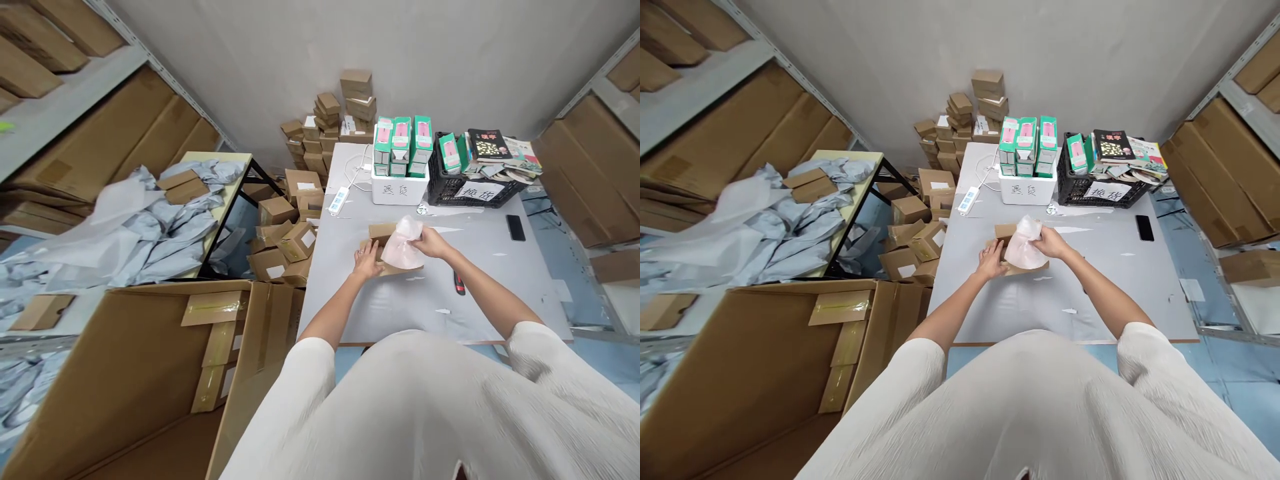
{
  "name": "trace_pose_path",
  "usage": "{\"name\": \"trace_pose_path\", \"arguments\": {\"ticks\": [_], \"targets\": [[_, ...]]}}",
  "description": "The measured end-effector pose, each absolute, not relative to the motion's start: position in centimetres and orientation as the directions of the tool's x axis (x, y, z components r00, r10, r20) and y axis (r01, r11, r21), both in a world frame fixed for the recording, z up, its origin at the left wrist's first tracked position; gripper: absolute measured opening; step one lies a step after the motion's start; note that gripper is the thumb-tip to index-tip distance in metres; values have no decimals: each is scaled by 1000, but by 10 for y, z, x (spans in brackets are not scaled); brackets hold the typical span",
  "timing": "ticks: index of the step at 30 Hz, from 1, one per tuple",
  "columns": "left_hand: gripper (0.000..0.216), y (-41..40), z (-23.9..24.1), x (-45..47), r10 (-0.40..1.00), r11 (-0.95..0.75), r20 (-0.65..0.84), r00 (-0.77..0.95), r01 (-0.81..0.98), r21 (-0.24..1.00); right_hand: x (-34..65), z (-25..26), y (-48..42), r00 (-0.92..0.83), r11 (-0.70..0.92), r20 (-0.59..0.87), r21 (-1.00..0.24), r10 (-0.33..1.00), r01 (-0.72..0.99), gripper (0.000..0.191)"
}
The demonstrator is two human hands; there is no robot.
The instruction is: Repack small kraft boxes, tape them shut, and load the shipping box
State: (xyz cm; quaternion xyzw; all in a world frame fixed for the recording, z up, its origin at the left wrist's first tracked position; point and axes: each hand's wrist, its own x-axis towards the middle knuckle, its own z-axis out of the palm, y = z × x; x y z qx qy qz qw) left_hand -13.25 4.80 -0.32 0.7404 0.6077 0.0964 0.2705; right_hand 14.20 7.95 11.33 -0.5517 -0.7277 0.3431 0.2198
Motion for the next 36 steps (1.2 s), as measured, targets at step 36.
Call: {"name": "trace_pose_path", "arguments": {"ticks": [36], "targets": [[35, -26, 65, -122, 959, -282, 232, 165, 653, 703, 137, 71, 6, -408, -605, -554, -796, 726, 3, 33]]}}
